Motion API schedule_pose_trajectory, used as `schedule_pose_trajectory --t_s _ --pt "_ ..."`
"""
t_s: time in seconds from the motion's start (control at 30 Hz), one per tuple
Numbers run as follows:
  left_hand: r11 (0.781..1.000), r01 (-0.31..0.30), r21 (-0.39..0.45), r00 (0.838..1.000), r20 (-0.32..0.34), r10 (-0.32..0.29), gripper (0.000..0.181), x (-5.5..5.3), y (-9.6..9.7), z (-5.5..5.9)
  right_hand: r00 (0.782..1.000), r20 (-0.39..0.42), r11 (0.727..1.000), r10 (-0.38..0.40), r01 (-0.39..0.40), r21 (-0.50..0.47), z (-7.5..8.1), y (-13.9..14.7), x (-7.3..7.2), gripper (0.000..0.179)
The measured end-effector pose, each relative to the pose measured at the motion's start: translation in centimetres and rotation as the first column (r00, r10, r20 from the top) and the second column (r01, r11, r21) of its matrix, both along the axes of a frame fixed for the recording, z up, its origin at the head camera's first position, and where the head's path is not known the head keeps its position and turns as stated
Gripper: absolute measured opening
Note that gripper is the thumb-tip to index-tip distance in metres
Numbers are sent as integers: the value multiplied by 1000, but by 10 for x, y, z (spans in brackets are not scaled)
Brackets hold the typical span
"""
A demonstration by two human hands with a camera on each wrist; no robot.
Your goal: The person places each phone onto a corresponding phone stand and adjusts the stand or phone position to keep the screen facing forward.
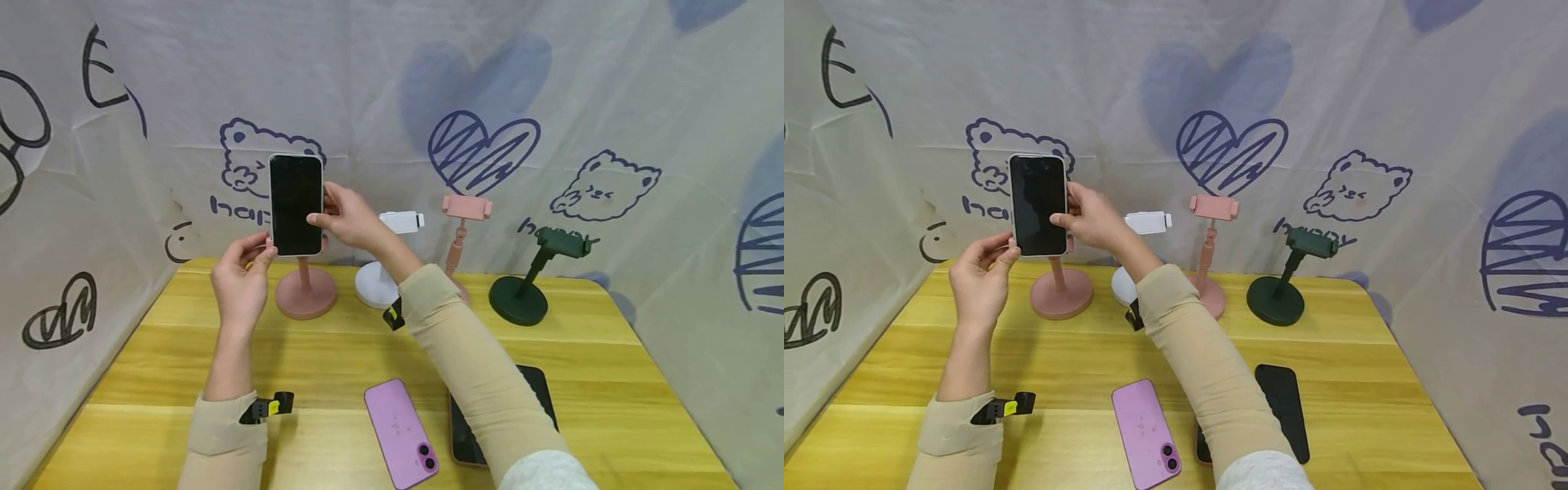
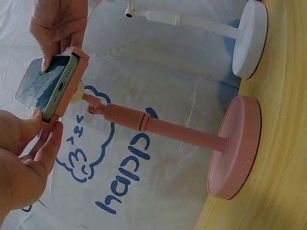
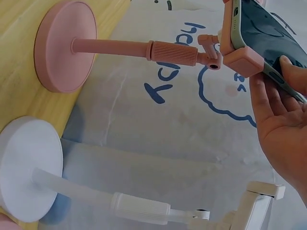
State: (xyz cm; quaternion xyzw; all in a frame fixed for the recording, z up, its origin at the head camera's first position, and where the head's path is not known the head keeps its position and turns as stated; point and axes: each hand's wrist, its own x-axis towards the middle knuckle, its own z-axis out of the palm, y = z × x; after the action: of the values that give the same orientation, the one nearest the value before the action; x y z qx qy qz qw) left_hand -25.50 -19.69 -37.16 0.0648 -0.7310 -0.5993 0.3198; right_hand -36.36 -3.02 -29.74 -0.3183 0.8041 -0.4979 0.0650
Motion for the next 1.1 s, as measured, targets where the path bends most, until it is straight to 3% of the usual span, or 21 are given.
schedule_pose_trajectory --t_s 0.17,0.33,0.5,0.63,0.77,0.93,1.0,1.1 --pt "1000 3 3 1000 18 -3 30 1 1 0 999 37 999 20 -19 -30 -2 1 -1 47" --pt "1000 13 7 1000 13 -13 30 0 1 1 990 129 990 49 -31 -135 -2 2 -3 54" --pt "1000 20 5 1000 5 -20 31 -2 2 2 982 189 975 -5 47 -217 0 1 -4 54" --pt "1000 23 13 1000 18 -23 32 -3 2 1 983 168 953 -77 122 -279 5 -2 -4 48" --pt "999 34 4 997 65 -34 35 -3 2 1 987 113 946 -115 143 -291 7 -4 -5 43" --pt "990 132 56 981 136 -139 45 -3 1 1 991 47 960 -125 132 -246 7 -4 -4 45" --pt "981 167 98 975 135 -179 46 -3 0 1 993 29 964 -118 121 -236 7 -3 -4 47" --pt "975 179 129 973 122 -194 46 -2 -1 1 994 21 968 -107 109 -226 7 -2 -3 48"
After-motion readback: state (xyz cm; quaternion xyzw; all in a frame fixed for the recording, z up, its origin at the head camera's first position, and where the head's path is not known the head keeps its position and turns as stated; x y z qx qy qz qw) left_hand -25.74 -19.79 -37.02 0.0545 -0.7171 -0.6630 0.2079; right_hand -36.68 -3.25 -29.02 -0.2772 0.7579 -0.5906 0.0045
